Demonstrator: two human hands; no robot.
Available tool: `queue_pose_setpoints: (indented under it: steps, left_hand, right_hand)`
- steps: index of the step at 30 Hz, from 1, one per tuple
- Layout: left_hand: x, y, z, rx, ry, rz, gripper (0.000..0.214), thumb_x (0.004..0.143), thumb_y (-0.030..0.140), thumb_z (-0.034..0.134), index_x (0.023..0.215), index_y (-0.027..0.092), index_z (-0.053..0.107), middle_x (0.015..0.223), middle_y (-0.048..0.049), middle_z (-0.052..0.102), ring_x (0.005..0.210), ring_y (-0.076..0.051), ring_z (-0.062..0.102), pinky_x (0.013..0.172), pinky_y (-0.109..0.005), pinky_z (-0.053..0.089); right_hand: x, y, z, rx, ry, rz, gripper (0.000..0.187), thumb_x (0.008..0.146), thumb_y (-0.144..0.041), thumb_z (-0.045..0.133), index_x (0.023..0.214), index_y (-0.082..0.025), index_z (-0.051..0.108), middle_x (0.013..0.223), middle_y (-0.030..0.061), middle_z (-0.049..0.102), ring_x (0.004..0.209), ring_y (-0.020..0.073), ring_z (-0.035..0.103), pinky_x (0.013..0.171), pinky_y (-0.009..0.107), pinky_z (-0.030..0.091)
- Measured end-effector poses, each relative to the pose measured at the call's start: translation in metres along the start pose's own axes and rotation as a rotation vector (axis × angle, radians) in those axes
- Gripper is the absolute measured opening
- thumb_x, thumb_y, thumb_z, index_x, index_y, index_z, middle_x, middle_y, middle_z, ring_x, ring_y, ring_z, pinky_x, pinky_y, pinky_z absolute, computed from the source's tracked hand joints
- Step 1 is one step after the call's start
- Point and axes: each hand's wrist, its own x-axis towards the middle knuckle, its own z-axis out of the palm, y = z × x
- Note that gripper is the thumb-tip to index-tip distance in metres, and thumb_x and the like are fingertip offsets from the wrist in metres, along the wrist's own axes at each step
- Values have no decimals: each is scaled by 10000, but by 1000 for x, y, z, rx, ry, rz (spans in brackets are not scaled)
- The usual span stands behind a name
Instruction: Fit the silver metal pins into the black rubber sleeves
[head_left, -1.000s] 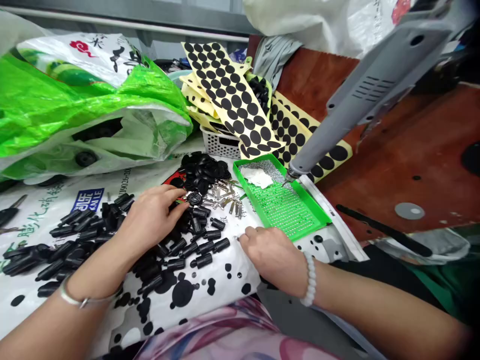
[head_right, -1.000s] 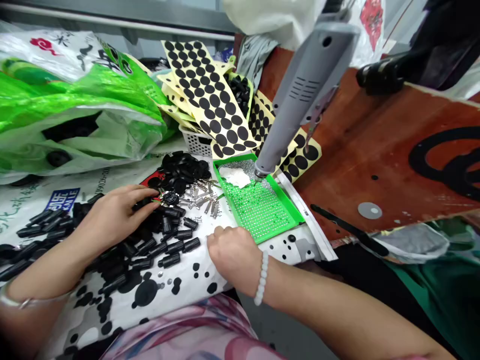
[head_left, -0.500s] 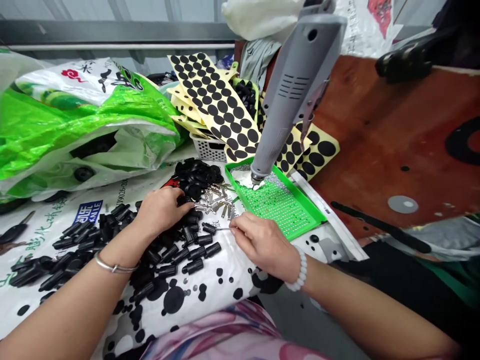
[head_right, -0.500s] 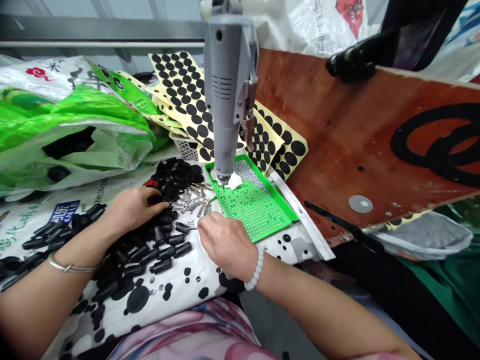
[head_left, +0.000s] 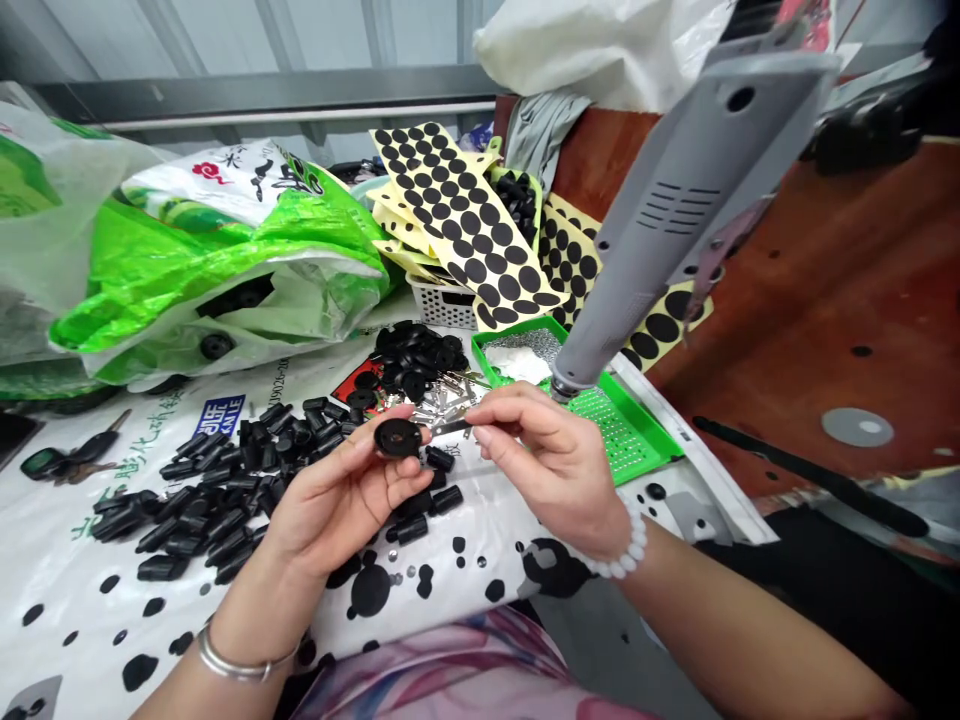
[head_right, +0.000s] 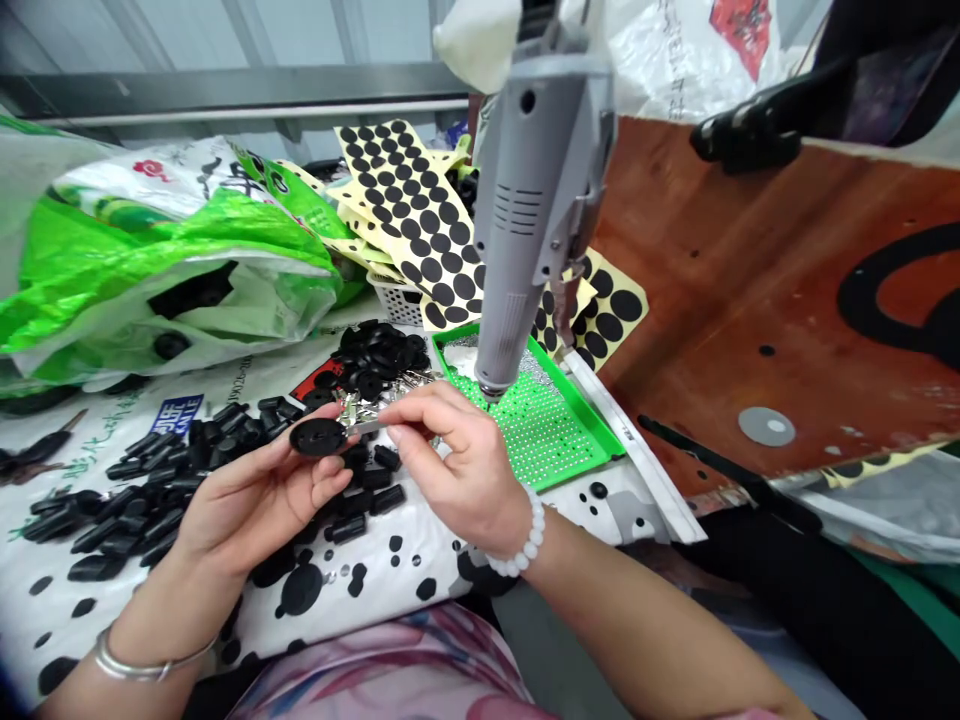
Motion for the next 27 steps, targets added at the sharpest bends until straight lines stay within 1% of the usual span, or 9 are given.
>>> queue_pose_setpoints:
  steps: [4,7,10,13,16,19,21,24,27]
  left_hand:
    - [-7,-5,-5,-30,-6,19,294,806,214,598,1081,123,646,878,-75,729,744,-156,678,820,-345,552]
    - [-10,-8,-10,-2,-3,17,286,817,219,590,1080,123,646,928,-93,722,753,-157,674,822,-348,550]
    - [-11,-10,-13,22,-1,8,285,821,227,584,1081,125,644,973,-94,713,757,-156,668,812,-340,552]
    - [-12,-11,-12,46,-2,18,274,814,235,594,1064,139,652,915,-68,720,749,-150,663,802,-321,550]
    - [-13,-11,-11,92,-4,35,284,806,245,605,1070,148,650,850,-57,721,749,-148,660,819,-316,535]
    - [-15,-10,-11,156,17,45,297,807,257,609,1087,164,640,826,-50,719,752,-150,662,830,-317,523]
    - [-17,-11,-11,198,35,45,300,801,269,620,1085,175,641,823,-48,716,750,-150,663,812,-304,526]
    - [-17,-14,-10,236,40,43,273,775,280,653,1031,184,665,828,-46,713,718,-141,659,767,-285,538]
    - [-18,-16,-9,212,45,43,238,769,279,662,985,182,681,817,-37,714,694,-125,653,746,-265,543]
  right_hand:
    - [0,-1,7,-48,-19,-136,170,810,-51,530,915,-137,633,846,60,611,811,142,589,715,291,506]
    - [-1,0,14,-63,-24,-222,203,808,-41,525,970,-131,608,863,72,618,828,150,591,719,295,515]
    - [-1,1,19,-86,-67,-282,192,813,-45,516,969,-118,602,873,88,620,824,154,591,713,294,525]
    - [-2,0,21,-154,-125,-331,190,825,-43,487,967,-93,603,891,113,615,830,155,590,714,289,533]
    - [-3,-3,21,-274,-166,-386,200,825,-36,476,972,-90,600,915,129,619,836,166,597,710,294,539]
    - [-3,-6,21,-353,-199,-445,173,826,-39,484,940,-66,611,884,148,633,806,180,609,687,296,542]
    - [-3,-6,24,-366,-231,-466,167,845,-60,468,920,-72,617,853,140,638,793,180,610,670,294,543]
    - [-4,-6,28,-342,-286,-476,187,865,-82,441,894,-103,624,833,117,635,807,178,606,670,296,540]
    - [-5,-5,32,-213,-316,-383,181,852,-81,463,905,-99,635,864,120,618,823,162,601,693,277,535]
